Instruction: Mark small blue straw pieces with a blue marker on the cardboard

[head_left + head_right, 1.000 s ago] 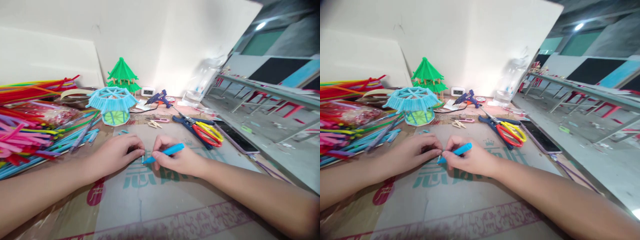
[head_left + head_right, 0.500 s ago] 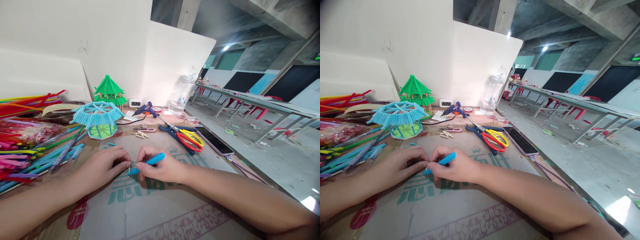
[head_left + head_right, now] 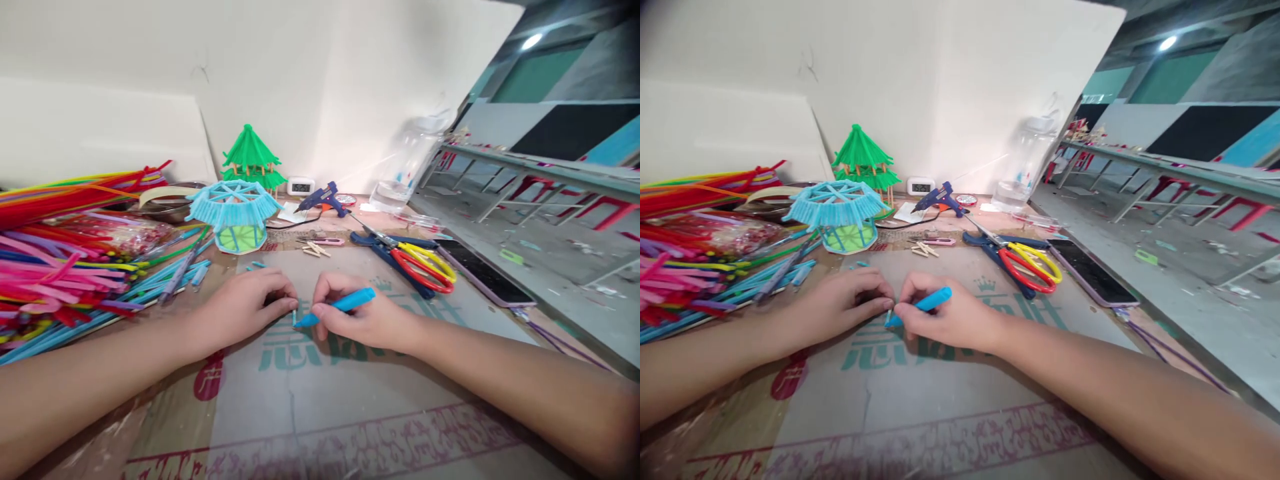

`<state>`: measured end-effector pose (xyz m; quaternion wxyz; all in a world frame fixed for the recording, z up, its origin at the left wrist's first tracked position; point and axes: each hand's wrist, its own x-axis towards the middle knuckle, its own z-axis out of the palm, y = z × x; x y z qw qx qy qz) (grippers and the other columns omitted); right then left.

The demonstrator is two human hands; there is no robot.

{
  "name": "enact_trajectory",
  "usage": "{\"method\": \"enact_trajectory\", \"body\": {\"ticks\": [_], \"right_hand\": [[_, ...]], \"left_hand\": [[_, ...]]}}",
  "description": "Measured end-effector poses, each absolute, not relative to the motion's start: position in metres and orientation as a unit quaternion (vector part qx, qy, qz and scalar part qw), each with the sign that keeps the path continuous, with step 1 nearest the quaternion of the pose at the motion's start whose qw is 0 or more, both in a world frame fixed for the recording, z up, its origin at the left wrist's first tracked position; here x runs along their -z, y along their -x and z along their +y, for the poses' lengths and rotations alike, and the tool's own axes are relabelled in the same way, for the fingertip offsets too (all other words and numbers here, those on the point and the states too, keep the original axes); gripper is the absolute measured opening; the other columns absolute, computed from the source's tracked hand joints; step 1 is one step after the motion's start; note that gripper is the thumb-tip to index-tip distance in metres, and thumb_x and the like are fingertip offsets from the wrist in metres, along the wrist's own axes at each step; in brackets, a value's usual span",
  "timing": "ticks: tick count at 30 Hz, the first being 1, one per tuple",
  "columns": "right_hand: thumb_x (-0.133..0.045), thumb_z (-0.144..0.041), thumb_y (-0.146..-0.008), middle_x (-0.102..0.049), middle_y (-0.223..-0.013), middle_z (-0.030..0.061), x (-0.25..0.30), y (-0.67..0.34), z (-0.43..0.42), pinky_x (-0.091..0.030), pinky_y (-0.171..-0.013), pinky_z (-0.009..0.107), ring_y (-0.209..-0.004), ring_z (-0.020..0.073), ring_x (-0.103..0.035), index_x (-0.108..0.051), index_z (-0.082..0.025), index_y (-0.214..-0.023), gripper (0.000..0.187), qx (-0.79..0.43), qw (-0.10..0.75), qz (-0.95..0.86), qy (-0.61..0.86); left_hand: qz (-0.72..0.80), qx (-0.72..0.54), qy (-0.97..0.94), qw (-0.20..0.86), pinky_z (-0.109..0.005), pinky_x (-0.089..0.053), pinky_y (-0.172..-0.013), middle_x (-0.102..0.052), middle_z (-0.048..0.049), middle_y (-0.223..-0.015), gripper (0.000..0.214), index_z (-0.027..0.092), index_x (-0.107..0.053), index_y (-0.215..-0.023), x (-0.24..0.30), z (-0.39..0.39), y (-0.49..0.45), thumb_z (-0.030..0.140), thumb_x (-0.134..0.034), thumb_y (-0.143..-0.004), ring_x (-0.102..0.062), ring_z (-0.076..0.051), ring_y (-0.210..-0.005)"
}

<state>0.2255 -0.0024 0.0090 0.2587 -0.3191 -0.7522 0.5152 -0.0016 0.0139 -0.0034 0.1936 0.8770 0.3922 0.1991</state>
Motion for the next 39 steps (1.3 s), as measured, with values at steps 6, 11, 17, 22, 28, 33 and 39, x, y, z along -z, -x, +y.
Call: {"method": "enact_trajectory", "body": {"ticks": [6, 11, 17, 22, 28, 33, 39], "right_hand": [[-0.057, -0.032, -0.093, -0.069, -0.065, 0.0012, -0.0108, -0.2253, -0.0022, -0.044, -0.053, 0.024, -0.057, 0.0129, -0.061, -0.050, -0.021, -0.082, 0.018, -0.485, 0.280, -0.754, 0.344], [-0.059, -0.031, -0.091, -0.069, -0.065, 0.0017, -0.0121, -0.2230, -0.0035, -0.044, -0.052, 0.024, -0.057, 0.0135, -0.062, -0.050, -0.021, -0.081, 0.017, -0.489, 0.261, -0.757, 0.346], [-0.059, -0.030, -0.089, -0.067, -0.062, 0.0011, -0.0125, -0.2232, -0.0048, -0.040, -0.047, 0.024, -0.052, 0.0133, -0.059, -0.049, -0.022, -0.078, 0.017, -0.484, 0.255, -0.758, 0.354], [-0.058, -0.031, -0.089, -0.067, -0.062, 0.0011, -0.0123, -0.2222, -0.0046, -0.040, -0.047, 0.023, -0.051, 0.0127, -0.057, -0.048, -0.022, -0.079, 0.017, -0.483, 0.257, -0.760, 0.351], [-0.058, -0.031, -0.089, -0.068, -0.062, 0.0012, -0.0120, -0.2225, -0.0037, -0.042, -0.048, 0.023, -0.052, 0.0129, -0.058, -0.048, -0.022, -0.079, 0.017, -0.483, 0.257, -0.760, 0.351], [-0.058, -0.031, -0.090, -0.068, -0.063, 0.0015, -0.0105, -0.2230, -0.0018, -0.042, -0.049, 0.024, -0.053, 0.0129, -0.058, -0.051, -0.021, -0.080, 0.016, -0.460, 0.273, -0.763, 0.363], [-0.059, -0.032, -0.091, -0.069, -0.066, 0.0015, -0.0107, -0.2226, -0.0014, -0.045, -0.053, 0.024, -0.056, 0.0127, -0.060, -0.052, -0.021, -0.082, 0.016, -0.465, 0.279, -0.756, 0.366]], "left_hand": [[0.396, -0.203, -0.874, 0.196, -0.026, -0.038, -0.066, -0.066, -0.0011, -0.085, 0.020, 0.020, -0.068, -0.089, 0.0004, 0.0121, 0.0004, 0.034, -0.055, -0.096, -0.059, -0.015, -0.077], [0.396, -0.205, -0.872, 0.199, -0.026, -0.037, -0.065, -0.065, -0.0002, -0.082, 0.018, 0.020, -0.068, -0.090, 0.0013, 0.0124, 0.0020, 0.033, -0.057, -0.095, -0.058, -0.015, -0.076], [0.389, -0.211, -0.873, 0.202, -0.025, -0.038, -0.065, -0.065, 0.0006, -0.083, 0.017, 0.020, -0.068, -0.090, 0.0035, 0.0143, 0.0015, 0.032, -0.058, -0.095, -0.058, -0.014, -0.076], [0.387, -0.212, -0.875, 0.199, -0.025, -0.038, -0.065, -0.065, 0.0009, -0.082, 0.016, 0.021, -0.068, -0.090, 0.0035, 0.0139, 0.0013, 0.032, -0.058, -0.095, -0.058, -0.014, -0.076], [0.390, -0.213, -0.874, 0.198, -0.025, -0.038, -0.066, -0.065, 0.0007, -0.083, 0.016, 0.021, -0.068, -0.090, 0.0032, 0.0140, 0.0021, 0.032, -0.057, -0.095, -0.059, -0.014, -0.077], [0.397, -0.204, -0.872, 0.203, -0.026, -0.039, -0.066, -0.067, 0.0004, -0.086, 0.015, 0.021, -0.068, -0.091, 0.0018, 0.0139, 0.0030, 0.031, -0.058, -0.094, -0.060, -0.015, -0.079], [0.399, -0.188, -0.874, 0.205, -0.027, -0.040, -0.068, -0.068, 0.0007, -0.087, 0.015, 0.021, -0.067, -0.090, 0.0018, 0.0149, 0.0027, 0.031, -0.056, -0.095, -0.061, -0.015, -0.080]]}}
